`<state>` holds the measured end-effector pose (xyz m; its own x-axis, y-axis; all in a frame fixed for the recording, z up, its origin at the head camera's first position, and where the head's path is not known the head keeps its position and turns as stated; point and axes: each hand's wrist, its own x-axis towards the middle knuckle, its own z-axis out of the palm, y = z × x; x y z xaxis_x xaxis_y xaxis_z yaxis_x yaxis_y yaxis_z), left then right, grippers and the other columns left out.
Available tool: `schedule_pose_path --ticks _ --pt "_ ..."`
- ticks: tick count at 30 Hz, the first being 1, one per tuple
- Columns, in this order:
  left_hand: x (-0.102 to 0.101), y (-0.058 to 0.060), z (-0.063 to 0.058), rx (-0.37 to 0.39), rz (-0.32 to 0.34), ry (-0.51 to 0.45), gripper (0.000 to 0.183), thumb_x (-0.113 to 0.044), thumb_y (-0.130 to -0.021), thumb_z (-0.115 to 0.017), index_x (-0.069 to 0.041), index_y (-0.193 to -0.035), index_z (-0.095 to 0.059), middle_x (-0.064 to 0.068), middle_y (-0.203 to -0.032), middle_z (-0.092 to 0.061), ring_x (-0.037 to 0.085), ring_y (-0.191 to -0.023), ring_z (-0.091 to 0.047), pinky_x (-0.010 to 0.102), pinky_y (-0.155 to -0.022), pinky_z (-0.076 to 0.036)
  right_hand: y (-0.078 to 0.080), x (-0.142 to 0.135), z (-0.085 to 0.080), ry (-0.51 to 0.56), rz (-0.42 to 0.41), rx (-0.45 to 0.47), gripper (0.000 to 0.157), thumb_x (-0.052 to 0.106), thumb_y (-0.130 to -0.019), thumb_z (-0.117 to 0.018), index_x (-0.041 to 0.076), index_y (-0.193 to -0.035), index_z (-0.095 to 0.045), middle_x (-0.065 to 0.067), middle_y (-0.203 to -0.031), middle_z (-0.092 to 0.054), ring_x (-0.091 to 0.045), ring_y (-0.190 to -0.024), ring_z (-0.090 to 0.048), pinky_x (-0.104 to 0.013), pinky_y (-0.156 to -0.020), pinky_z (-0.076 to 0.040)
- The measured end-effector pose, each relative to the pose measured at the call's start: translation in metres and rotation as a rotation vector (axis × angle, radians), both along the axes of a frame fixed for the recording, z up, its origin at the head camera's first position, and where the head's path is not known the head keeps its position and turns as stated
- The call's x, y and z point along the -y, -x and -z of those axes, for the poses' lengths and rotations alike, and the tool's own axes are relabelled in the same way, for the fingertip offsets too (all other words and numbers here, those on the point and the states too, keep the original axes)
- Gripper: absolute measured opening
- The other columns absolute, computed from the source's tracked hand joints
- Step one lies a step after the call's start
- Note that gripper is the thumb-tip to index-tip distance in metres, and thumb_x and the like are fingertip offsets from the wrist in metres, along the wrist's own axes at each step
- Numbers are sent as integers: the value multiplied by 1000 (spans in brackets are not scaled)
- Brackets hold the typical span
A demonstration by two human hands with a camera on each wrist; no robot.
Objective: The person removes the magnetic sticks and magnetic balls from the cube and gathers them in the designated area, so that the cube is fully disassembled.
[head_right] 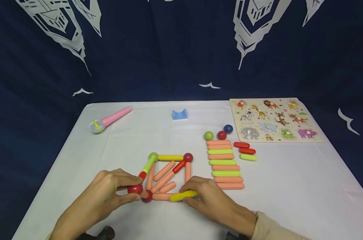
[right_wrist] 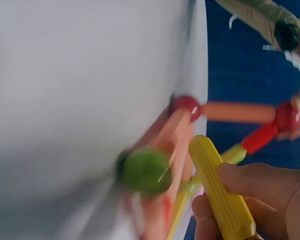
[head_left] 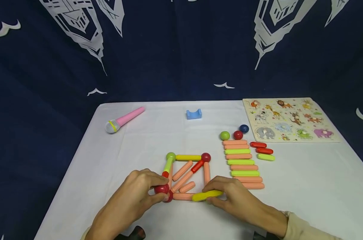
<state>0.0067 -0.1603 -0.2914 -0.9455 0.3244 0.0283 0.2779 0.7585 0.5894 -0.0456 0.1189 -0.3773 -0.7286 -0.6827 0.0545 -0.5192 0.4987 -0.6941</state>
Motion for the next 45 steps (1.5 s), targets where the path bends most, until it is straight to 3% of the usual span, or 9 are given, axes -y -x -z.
schedule_pose_path --ticks 6,13,23,34,38,45 --pt "1 0 -1 -19 2 -9 26 -11 -73 -87 -12 -97 -79 -10 -88 -73 6 -87 -63 20 -72 -54 -2 -46 8 -48 170 -160 32 8 -72 -87 22 -100 -76 19 -99 -66 -4 -92 -61 -32 -80 -56" --pt "2 0 0 -29 20 -24 24 -9 -72 -87 -13 -95 -80 -11 -86 -72 6 -87 -63 20 -72 -55 -1 -80 13 -210 315 -99 41 7 -71 -88 27 -105 -75 15 -104 -67 -13 -100 -63 -43 -87 -55" --pt "2 0 0 3 30 -41 25 -10 -74 -86 -11 -98 -79 -11 -87 -73 6 -85 -63 18 -70 -54 1 -99 29 -375 274 -406 37 14 -63 -93 17 -95 -75 8 -97 -67 -13 -90 -61 -41 -80 -54" --pt "0 1 0 8 23 -42 25 -9 -73 -86 -11 -97 -79 -10 -87 -72 6 -85 -63 16 -70 -54 2 -100 35 -403 286 -436 39 18 -62 -93 13 -95 -73 3 -94 -66 -15 -85 -60 -39 -76 -55" --pt "-1 1 0 -7 18 -12 26 -10 -73 -87 -11 -98 -79 -10 -87 -73 5 -86 -63 18 -72 -54 -2 -89 30 -373 274 -459 41 23 -63 -93 15 -97 -74 5 -96 -66 -14 -86 -60 -39 -77 -55" --pt "-1 2 -1 7 10 -17 27 -11 -73 -87 -11 -99 -79 -8 -89 -73 7 -86 -63 17 -70 -54 -7 -51 15 -153 166 -573 39 15 -64 -92 16 -98 -73 11 -98 -68 -8 -90 -62 -34 -77 -56"
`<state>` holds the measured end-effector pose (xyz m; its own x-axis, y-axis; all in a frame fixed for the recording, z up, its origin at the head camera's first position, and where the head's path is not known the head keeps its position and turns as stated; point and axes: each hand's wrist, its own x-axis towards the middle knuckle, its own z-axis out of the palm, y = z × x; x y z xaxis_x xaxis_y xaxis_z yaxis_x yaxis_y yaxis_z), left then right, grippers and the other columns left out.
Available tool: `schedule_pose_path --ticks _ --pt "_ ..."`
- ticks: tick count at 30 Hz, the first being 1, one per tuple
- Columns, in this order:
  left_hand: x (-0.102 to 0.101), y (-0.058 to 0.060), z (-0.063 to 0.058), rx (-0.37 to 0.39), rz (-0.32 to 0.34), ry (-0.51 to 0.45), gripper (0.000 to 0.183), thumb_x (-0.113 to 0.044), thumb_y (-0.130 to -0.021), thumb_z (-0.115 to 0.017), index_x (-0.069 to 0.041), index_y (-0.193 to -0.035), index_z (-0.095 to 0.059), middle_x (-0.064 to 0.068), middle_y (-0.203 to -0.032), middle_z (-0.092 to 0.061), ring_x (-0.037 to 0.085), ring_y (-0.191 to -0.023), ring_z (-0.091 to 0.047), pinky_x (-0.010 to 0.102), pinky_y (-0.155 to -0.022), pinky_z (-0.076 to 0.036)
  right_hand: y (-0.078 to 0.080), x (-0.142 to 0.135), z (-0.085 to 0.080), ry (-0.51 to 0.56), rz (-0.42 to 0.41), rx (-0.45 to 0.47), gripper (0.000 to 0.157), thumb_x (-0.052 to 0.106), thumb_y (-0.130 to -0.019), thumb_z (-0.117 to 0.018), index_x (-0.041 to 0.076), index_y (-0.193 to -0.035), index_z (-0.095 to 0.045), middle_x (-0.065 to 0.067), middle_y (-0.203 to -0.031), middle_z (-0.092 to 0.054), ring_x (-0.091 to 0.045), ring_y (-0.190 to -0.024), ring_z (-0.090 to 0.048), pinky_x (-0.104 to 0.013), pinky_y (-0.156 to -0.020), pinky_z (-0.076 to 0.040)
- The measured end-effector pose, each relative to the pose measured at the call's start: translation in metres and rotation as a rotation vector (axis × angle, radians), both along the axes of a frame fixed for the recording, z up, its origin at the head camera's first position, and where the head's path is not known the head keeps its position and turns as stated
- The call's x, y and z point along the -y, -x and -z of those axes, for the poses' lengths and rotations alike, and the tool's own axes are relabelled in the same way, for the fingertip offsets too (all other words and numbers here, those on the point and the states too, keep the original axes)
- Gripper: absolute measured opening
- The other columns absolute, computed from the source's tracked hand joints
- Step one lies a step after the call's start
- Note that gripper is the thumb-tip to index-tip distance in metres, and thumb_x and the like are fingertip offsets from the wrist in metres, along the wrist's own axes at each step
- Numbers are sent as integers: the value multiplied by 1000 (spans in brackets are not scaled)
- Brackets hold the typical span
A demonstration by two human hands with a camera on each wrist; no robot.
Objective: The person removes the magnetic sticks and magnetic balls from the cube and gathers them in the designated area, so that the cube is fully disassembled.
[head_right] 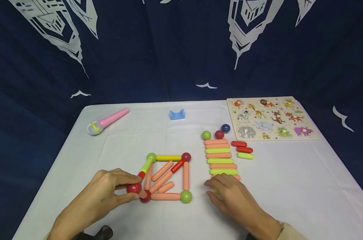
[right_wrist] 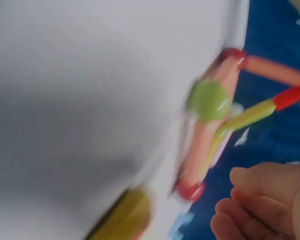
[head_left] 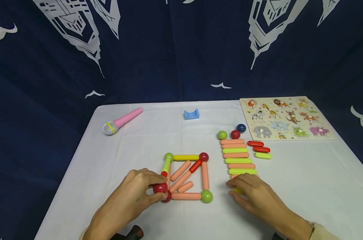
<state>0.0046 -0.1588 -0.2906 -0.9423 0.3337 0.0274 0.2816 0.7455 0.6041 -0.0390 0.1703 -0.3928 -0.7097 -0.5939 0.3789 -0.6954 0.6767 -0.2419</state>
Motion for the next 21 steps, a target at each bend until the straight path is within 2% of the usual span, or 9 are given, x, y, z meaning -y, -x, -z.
schedule_pose_path --ticks 3,7,12,15,21 --pt "2 0 1 7 9 -22 27 -11 -74 -86 -13 -100 -79 -9 -90 -73 6 -87 -63 17 -70 -54 -3 20 -2 34 -74 27 37 16 -70 -89 17 -103 -72 13 -101 -67 -7 -93 -62 -33 -79 -56" --pt "3 0 2 40 8 -64 28 -11 -76 -85 -12 -102 -78 -6 -95 -73 8 -87 -65 17 -72 -54 -6 42 1 29 -135 113 35 20 -76 -85 17 -107 -72 13 -103 -68 -7 -95 -62 -32 -80 -56" --pt "5 2 4 91 -18 -87 33 -14 -76 -86 -9 -107 -76 0 -103 -72 12 -88 -67 21 -72 -57 -7 54 7 2 -147 180 26 21 -77 -85 17 -100 -74 13 -100 -68 -7 -94 -62 -32 -81 -55" --pt "6 2 5 83 -32 -64 33 -17 -76 -86 -11 -107 -76 -2 -104 -72 11 -86 -65 22 -72 -57 -7 56 9 -1 -150 186 23 20 -78 -84 18 -99 -75 13 -100 -67 -7 -95 -61 -32 -82 -55" --pt "8 2 4 41 -39 11 35 -22 -74 -88 -13 -106 -76 -5 -102 -72 10 -81 -58 22 -68 -53 -6 59 6 16 -153 180 29 23 -77 -85 18 -104 -73 13 -103 -67 -6 -95 -60 -31 -81 -55"
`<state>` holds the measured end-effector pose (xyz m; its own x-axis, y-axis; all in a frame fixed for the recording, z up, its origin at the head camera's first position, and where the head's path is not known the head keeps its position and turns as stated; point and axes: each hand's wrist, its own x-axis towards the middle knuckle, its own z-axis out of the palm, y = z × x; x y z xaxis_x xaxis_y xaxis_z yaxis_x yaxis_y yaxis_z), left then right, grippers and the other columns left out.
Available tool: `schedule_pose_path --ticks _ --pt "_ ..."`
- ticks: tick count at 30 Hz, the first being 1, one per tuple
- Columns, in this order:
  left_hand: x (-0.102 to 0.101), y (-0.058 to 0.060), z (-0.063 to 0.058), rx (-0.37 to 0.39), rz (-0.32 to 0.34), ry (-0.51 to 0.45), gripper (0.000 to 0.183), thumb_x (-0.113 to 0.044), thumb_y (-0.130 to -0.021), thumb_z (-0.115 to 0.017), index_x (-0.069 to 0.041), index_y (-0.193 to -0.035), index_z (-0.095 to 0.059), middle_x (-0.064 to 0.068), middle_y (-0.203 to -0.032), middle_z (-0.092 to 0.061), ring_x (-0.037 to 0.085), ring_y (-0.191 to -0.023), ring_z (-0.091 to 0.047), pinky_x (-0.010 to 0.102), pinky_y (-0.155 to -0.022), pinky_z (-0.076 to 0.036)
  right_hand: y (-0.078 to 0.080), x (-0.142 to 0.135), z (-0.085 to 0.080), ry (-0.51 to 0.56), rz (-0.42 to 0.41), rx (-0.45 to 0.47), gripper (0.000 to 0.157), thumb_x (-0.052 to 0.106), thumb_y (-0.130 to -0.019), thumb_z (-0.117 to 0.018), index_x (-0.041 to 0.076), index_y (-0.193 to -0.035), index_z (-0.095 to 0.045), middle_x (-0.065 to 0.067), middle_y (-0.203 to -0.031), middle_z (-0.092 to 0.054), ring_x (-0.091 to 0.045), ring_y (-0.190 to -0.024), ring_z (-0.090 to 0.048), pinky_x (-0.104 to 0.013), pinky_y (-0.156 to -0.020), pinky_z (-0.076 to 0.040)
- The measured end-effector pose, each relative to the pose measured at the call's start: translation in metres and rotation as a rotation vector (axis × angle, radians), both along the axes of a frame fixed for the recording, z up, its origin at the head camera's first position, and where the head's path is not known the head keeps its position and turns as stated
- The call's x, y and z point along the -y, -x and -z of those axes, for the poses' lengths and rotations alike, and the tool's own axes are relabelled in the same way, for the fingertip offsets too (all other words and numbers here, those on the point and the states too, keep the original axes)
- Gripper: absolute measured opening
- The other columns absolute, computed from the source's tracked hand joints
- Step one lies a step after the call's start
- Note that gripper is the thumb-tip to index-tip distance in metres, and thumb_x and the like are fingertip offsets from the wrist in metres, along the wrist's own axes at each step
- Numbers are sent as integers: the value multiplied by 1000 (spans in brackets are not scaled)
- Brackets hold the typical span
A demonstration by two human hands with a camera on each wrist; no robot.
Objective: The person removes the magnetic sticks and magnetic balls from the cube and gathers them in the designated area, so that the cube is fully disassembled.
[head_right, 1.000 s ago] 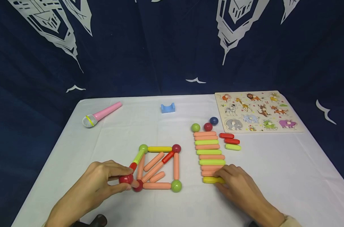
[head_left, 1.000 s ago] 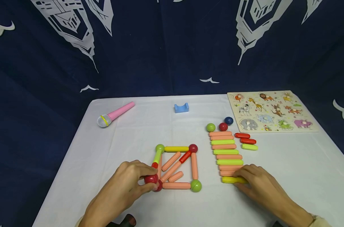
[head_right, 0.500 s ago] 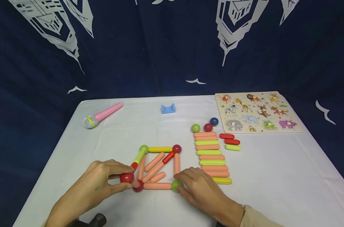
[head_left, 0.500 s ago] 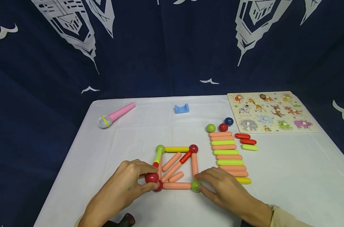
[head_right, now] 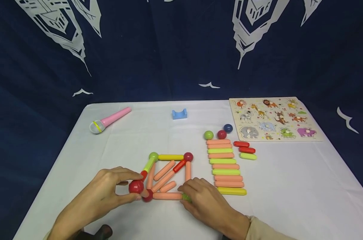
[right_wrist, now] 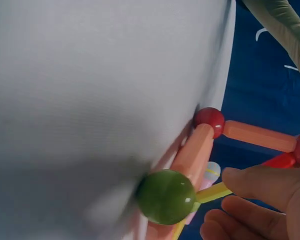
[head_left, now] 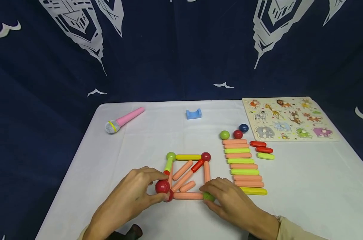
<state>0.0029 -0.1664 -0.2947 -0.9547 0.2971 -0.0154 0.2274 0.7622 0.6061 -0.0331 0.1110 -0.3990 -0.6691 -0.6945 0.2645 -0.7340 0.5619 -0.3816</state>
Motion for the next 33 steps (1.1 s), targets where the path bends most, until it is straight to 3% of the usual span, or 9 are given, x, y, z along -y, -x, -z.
schedule_pose_path --ticks 6,8,10,13,16,20,24,33 --pt "11 0 -5 14 37 45 44 -28 -72 -89 -17 -113 -74 -8 -110 -70 14 -99 -64 36 -83 -56 -3 9 -14 107 -33 3 37 20 -79 -84 16 -113 -71 11 -107 -67 -4 -98 -61 -27 -81 -56" --pt "24 6 -6 56 86 42 48 -28 -74 -87 -18 -118 -71 -9 -115 -68 17 -106 -63 41 -88 -54 -4 13 -20 156 -61 -4 37 21 -82 -81 16 -117 -69 11 -110 -66 -4 -99 -61 -25 -82 -55" --pt "41 19 -3 118 146 -14 46 -24 -79 -84 -18 -122 -69 -8 -119 -67 19 -109 -62 45 -93 -51 -5 19 -28 198 -99 -27 37 24 -87 -77 17 -122 -66 10 -114 -65 -5 -101 -60 -25 -84 -55" --pt "60 51 18 188 204 -141 37 -15 -87 -75 -16 -124 -68 -3 -123 -66 23 -112 -61 48 -98 -48 -6 28 -41 247 -158 -75 39 28 -92 -71 16 -128 -62 9 -119 -63 -6 -105 -59 -26 -89 -53" --pt "62 86 53 200 244 -248 33 -5 -93 -65 -10 -126 -67 5 -129 -64 26 -121 -58 50 -105 -42 -7 41 -53 265 -210 -149 40 29 -94 -69 13 -130 -59 6 -120 -63 -8 -108 -58 -27 -93 -51" --pt "51 113 92 195 296 -302 36 2 -95 -59 -2 -131 -62 12 -139 -56 30 -132 -47 50 -108 -37 -9 59 -61 265 -270 -216 42 28 -93 -70 9 -128 -60 3 -120 -62 -9 -110 -57 -25 -96 -48" --pt "42 121 106 213 314 -332 38 8 -93 -57 -2 -129 -64 12 -137 -57 31 -132 -48 50 -108 -38 -12 70 -63 240 -294 -211 44 28 -91 -72 10 -128 -60 2 -123 -61 -8 -112 -56 -24 -97 -47" --pt "34 124 110 180 259 -272 38 12 -90 -58 -5 -121 -70 8 -126 -65 28 -123 -56 47 -104 -43 -12 76 -61 221 -287 -244 41 24 -90 -73 10 -125 -59 2 -120 -61 -9 -109 -58 -24 -97 -48"
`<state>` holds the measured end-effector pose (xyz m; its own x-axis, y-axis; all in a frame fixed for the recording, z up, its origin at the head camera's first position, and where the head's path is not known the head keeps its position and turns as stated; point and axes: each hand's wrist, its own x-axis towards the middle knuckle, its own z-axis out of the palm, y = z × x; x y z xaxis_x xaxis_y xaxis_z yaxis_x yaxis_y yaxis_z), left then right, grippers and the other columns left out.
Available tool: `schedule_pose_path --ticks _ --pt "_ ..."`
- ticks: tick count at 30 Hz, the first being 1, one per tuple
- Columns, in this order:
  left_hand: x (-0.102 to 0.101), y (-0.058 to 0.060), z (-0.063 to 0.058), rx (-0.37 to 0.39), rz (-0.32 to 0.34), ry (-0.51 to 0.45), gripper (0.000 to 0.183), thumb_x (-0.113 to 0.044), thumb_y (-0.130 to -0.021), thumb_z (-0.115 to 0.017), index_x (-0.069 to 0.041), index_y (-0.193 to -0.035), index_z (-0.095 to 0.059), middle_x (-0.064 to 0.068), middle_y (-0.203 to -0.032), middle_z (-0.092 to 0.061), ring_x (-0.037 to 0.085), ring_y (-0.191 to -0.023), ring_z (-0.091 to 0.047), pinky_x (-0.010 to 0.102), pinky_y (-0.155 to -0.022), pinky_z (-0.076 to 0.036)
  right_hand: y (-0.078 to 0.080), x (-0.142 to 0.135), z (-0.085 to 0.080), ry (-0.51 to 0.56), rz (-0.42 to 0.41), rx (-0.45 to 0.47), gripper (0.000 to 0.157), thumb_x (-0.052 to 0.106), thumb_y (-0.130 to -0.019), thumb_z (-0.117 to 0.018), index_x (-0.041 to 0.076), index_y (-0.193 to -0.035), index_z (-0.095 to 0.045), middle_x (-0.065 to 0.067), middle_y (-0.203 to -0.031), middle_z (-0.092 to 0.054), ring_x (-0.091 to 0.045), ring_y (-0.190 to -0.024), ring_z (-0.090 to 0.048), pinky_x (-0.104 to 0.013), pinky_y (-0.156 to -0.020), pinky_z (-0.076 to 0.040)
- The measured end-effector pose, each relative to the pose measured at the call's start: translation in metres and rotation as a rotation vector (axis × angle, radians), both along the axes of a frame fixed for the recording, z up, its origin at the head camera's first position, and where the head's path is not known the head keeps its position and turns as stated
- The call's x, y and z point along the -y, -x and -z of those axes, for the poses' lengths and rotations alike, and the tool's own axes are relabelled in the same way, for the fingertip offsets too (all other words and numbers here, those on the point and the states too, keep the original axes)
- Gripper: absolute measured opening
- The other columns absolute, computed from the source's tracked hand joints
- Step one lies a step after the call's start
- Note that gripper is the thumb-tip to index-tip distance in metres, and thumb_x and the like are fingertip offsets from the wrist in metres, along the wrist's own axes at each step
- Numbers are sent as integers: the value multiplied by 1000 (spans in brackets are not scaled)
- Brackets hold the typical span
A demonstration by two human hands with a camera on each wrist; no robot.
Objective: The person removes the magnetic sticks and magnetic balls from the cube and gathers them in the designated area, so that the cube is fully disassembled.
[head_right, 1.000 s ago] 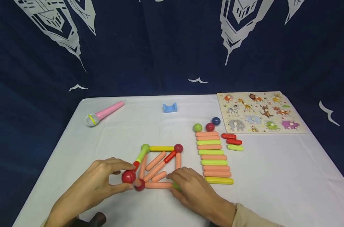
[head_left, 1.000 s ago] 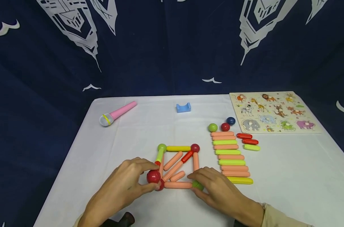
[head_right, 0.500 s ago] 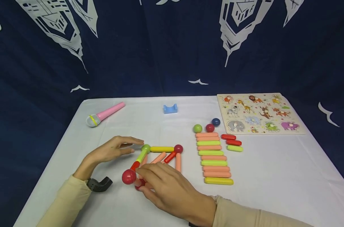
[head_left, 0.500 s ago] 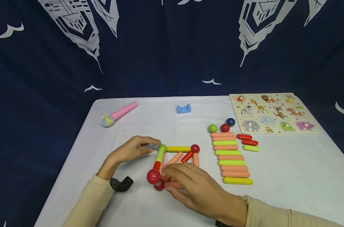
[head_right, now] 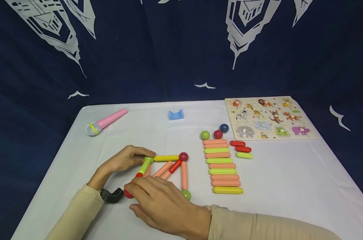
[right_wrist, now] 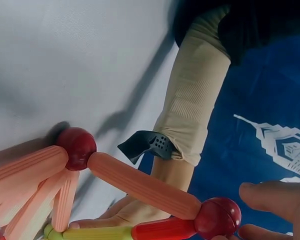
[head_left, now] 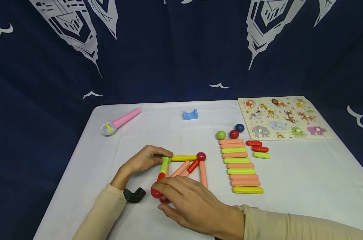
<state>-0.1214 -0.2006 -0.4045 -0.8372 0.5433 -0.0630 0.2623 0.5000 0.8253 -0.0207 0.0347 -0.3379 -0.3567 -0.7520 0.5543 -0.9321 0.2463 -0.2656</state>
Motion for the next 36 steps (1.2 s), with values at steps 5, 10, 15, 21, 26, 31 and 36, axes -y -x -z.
schedule_pose_path --ticks 5,10,15,21,26,31,36 --pt "3 -7 1 -1 -30 2 36 11 -90 -59 -5 -120 -71 9 -125 -66 28 -121 -57 47 -103 -45 -2 1 3 -20 23 66 39 24 -89 -74 11 -123 -60 3 -121 -60 -7 -110 -56 -22 -95 -48" --pt "9 -17 4 5 -65 -14 32 8 -91 -62 -4 -119 -70 12 -124 -66 28 -118 -60 42 -97 -50 -4 -2 4 -36 27 91 36 25 -90 -73 13 -122 -60 6 -119 -61 -4 -105 -56 -19 -91 -48" --pt "15 -32 6 -7 -119 -18 29 5 -91 -64 0 -118 -70 14 -123 -66 28 -115 -62 34 -91 -53 -5 -5 3 -17 20 106 36 26 -88 -76 15 -118 -60 9 -112 -61 -3 -101 -56 -17 -90 -48" --pt "19 -51 3 -42 -199 1 30 7 -87 -68 2 -116 -70 15 -118 -67 27 -108 -65 31 -87 -55 -5 -10 2 -16 29 90 38 24 -84 -80 15 -115 -60 11 -107 -61 -2 -95 -56 -16 -84 -48" --pt "19 -67 0 -96 -292 75 29 4 -83 -74 0 -112 -72 9 -112 -70 26 -108 -64 41 -89 -54 -4 -18 -1 -15 31 73 41 17 -80 -83 14 -114 -61 9 -108 -61 -5 -98 -56 -17 -87 -49" --pt "15 -78 -5 -110 -377 144 29 6 -78 -78 2 -107 -74 9 -104 -72 23 -99 -67 38 -83 -56 2 -29 -3 -25 41 98 41 10 -77 -82 12 -113 -63 6 -111 -61 -8 -104 -57 -20 -92 -48" --pt "8 -89 -10 -72 -423 188 28 8 -73 -81 4 -99 -74 8 -91 -72 15 -79 -65 25 -66 -55 12 -42 -6 -76 80 167 41 5 -77 -79 13 -114 -63 6 -118 -60 -9 -110 -55 -27 -95 -50"
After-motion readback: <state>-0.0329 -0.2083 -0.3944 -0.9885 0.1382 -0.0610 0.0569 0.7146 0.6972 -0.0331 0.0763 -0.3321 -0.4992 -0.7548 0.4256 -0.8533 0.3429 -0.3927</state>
